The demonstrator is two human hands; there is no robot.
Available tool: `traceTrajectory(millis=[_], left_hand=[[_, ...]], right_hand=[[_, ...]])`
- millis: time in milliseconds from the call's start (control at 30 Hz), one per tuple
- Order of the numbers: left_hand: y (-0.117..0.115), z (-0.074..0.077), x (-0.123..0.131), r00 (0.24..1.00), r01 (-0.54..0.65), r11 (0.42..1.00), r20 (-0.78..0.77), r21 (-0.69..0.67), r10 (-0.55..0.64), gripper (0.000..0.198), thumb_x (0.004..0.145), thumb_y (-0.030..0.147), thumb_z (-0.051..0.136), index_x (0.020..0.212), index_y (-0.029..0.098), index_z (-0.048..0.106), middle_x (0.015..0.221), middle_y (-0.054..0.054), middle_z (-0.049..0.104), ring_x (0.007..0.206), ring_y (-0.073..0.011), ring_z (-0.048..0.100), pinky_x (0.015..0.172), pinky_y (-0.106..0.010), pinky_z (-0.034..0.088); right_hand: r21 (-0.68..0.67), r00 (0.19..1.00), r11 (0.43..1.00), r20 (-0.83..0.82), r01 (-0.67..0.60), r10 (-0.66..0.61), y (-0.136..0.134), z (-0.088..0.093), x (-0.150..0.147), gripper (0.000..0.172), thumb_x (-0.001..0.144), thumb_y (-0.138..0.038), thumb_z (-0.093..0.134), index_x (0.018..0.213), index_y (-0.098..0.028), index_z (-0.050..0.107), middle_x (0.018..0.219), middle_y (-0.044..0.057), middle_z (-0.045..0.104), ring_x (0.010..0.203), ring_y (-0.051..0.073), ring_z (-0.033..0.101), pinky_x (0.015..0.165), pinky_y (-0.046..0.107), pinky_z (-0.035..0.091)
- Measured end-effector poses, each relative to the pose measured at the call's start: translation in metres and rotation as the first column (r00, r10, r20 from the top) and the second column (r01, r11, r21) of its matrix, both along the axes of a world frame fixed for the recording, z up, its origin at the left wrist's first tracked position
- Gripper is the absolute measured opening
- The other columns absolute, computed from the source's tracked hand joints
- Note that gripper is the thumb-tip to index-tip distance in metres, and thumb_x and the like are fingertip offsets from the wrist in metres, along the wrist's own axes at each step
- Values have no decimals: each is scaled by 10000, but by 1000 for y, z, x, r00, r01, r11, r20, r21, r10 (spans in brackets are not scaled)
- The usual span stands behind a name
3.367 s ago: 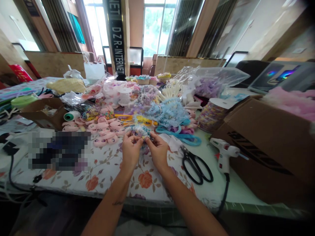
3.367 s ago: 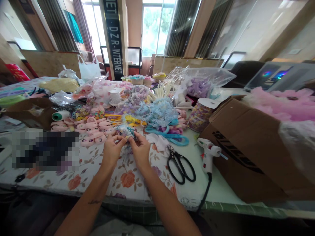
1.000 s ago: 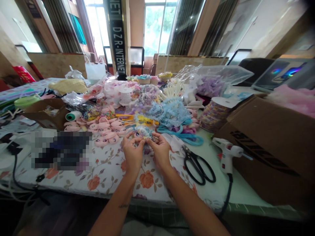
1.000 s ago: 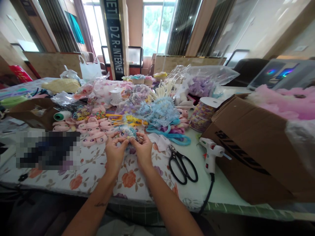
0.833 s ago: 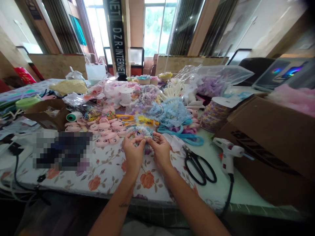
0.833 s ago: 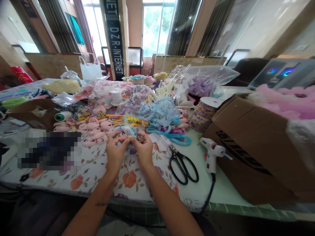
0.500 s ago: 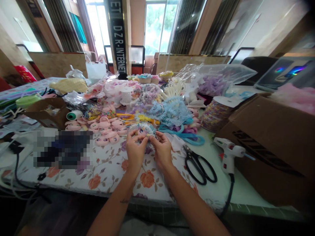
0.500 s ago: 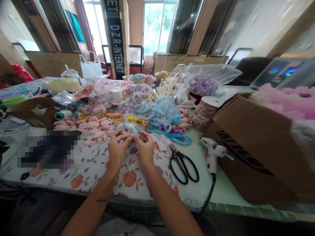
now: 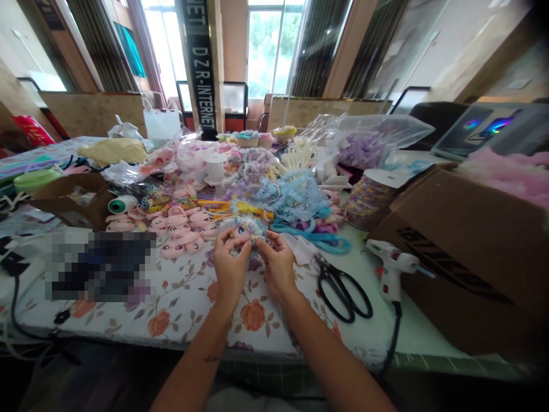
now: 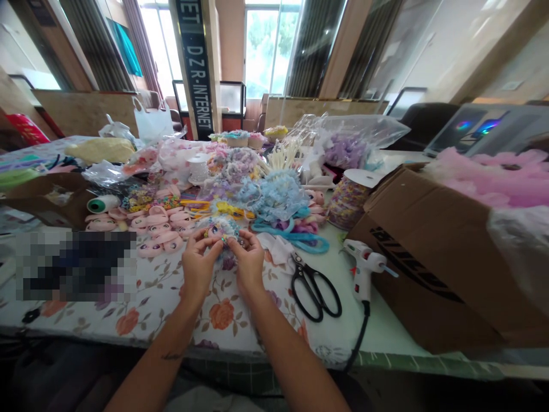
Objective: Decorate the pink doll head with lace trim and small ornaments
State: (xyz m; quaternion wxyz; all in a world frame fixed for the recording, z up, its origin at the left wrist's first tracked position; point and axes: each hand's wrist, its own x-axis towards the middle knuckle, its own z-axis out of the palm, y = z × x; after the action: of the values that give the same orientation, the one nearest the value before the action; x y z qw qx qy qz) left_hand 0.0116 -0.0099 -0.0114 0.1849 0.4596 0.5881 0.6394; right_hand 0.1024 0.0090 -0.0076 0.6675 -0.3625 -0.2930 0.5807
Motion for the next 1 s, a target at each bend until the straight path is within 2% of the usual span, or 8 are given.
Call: traceTrajectory(millis=[167,533,633,733,800,867,933,1000], left_hand=[[-1,1,1,998,-43,999,-36,-4,42,100,739,256,661,740,168,709,1142,-111,588,1125,-260,545,1025,-412,379],[-4,6,7,986,-142,990,-83,22,143,73,732,225,658,697,172,693,1093,-102,581,1106,-253,541,1020,-417,370],[-4,6,9,987,-133,991,-91,22,134,94,741,245,658,686,174,688,1102,-105,585,1108,-254,548,1016,-406,379],[-8,7,8,990,-69,997,-122,34,73,121,773,285,641,717,190,690,1147,-98,599,1136,-251,550,1019,-387,385],[-13,9,-3,980,-52,996,-189,67,64,154,814,328,603,787,203,687,1167,-88,614,1143,-243,551,1028,-388,380],[-19,12,-29,938,-132,984,-305,121,163,216,859,375,542,915,209,667,1193,-93,614,1160,-242,537,1047,-406,359],[-25,14,-70,834,-299,941,-436,161,339,339,876,413,499,1099,176,596,1231,-145,586,1204,-269,499,1066,-441,324],[-33,15,-119,657,-532,840,-576,101,486,550,860,469,494,1263,95,472,1298,-243,510,1287,-341,402,1065,-508,286]], right_hand=[[-4,999,1000,39,14,-14,1,-2,-1,391,553,-214,813,894,-187,623,690,-55,626,606,88,559,600,208,451],[-11,1000,1000,0,-14,14,-1,-1,-3,368,527,-193,813,840,-180,618,623,-52,644,572,103,583,597,229,473],[-11,1000,1000,5,8,-8,-1,0,-3,355,524,-189,813,822,-181,619,621,-61,629,568,95,574,579,216,471],[-39,999,999,-46,-10,8,0,3,-1,359,519,-179,815,819,-181,619,647,-53,638,577,92,582,569,206,475],[-70,996,997,-89,-14,8,2,4,2,370,508,-176,817,821,-184,619,666,-47,644,573,92,585,543,202,472],[-105,992,994,-128,0,-13,4,4,6,377,485,-171,822,798,-186,613,666,-48,640,555,92,579,496,197,455],[-126,987,992,-158,5,-25,7,4,9,366,472,-165,826,760,-186,600,668,-45,639,550,91,577,465,191,436],[-124,984,992,-178,-6,-17,7,5,10,356,476,-156,828,741,-185,591,684,-42,645,567,89,584,466,185,433]])
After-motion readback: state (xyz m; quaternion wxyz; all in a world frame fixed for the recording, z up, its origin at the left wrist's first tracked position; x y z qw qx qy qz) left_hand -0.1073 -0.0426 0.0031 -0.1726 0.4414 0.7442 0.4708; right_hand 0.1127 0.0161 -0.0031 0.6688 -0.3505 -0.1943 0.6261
